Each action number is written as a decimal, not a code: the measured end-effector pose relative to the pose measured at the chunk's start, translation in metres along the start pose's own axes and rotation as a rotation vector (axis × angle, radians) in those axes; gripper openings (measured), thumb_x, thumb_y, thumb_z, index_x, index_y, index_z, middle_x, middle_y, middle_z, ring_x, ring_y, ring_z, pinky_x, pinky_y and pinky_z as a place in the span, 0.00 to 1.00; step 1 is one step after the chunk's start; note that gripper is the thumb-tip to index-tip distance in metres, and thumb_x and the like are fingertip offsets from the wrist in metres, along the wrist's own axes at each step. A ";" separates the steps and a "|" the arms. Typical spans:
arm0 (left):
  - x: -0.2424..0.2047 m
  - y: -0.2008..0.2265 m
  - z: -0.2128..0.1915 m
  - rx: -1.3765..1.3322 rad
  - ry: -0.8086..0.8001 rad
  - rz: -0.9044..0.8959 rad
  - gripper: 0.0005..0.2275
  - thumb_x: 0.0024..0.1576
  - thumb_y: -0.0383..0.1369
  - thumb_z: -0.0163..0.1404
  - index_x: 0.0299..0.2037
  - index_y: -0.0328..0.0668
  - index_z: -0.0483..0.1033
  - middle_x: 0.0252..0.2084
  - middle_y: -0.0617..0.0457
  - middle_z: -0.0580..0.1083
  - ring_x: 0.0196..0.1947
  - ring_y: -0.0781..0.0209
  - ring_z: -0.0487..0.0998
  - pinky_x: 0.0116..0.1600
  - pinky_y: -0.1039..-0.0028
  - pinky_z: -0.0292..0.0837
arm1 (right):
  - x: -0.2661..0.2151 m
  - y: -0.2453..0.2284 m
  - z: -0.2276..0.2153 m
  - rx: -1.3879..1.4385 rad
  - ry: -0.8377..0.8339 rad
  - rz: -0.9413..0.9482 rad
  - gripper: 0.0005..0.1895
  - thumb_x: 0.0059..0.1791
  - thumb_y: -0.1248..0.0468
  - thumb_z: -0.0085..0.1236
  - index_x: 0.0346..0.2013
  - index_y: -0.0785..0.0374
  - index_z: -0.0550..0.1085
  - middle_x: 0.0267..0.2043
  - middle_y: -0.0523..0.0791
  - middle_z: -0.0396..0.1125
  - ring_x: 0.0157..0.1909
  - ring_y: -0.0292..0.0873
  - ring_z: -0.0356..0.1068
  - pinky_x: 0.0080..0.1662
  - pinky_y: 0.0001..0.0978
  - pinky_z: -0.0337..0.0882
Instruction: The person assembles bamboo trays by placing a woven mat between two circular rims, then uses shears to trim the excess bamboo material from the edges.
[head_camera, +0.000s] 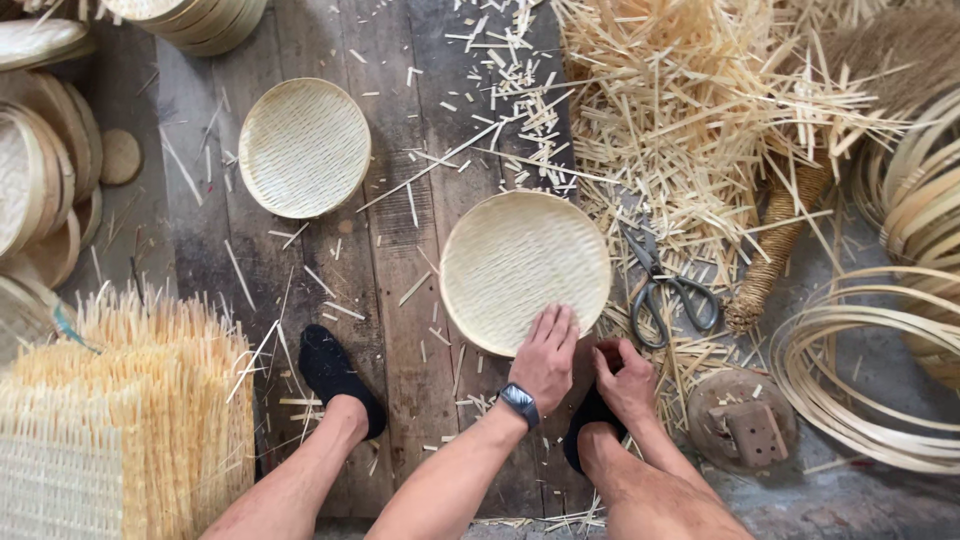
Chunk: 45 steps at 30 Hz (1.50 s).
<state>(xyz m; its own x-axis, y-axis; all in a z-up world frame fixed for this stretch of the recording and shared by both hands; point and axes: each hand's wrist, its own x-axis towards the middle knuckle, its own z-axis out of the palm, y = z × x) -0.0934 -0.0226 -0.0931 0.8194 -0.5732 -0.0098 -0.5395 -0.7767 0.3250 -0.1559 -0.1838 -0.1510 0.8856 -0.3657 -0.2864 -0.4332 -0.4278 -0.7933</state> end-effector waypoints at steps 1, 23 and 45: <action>-0.011 -0.004 0.001 -0.062 0.017 0.001 0.21 0.60 0.29 0.49 0.64 0.30 0.68 0.71 0.36 0.65 0.75 0.41 0.61 0.77 0.56 0.54 | -0.002 -0.002 0.001 -0.004 -0.003 -0.001 0.09 0.47 0.61 0.64 0.39 0.61 0.78 0.29 0.46 0.76 0.30 0.40 0.78 0.36 0.33 0.75; 0.011 -0.387 -0.063 0.266 0.406 -0.315 0.14 0.53 0.21 0.45 0.49 0.34 0.76 0.54 0.41 0.77 0.57 0.45 0.76 0.62 0.62 0.71 | -0.001 0.029 0.016 -0.109 -0.022 -0.030 0.08 0.47 0.63 0.63 0.39 0.63 0.78 0.25 0.44 0.73 0.25 0.36 0.71 0.33 0.29 0.72; 0.007 -0.418 -0.061 0.284 0.152 -0.471 0.21 0.56 0.34 0.52 0.59 0.35 0.70 0.64 0.39 0.69 0.66 0.43 0.66 0.69 0.54 0.59 | 0.004 0.033 0.020 -0.166 -0.070 0.054 0.08 0.46 0.63 0.64 0.38 0.62 0.79 0.24 0.43 0.73 0.24 0.37 0.71 0.34 0.29 0.72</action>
<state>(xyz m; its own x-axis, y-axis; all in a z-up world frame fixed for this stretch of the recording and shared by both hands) 0.1491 0.3139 -0.1716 0.9914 -0.1203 0.0512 -0.1229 -0.9911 0.0516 -0.1636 -0.1822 -0.1891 0.8673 -0.3362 -0.3672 -0.4970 -0.5420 -0.6776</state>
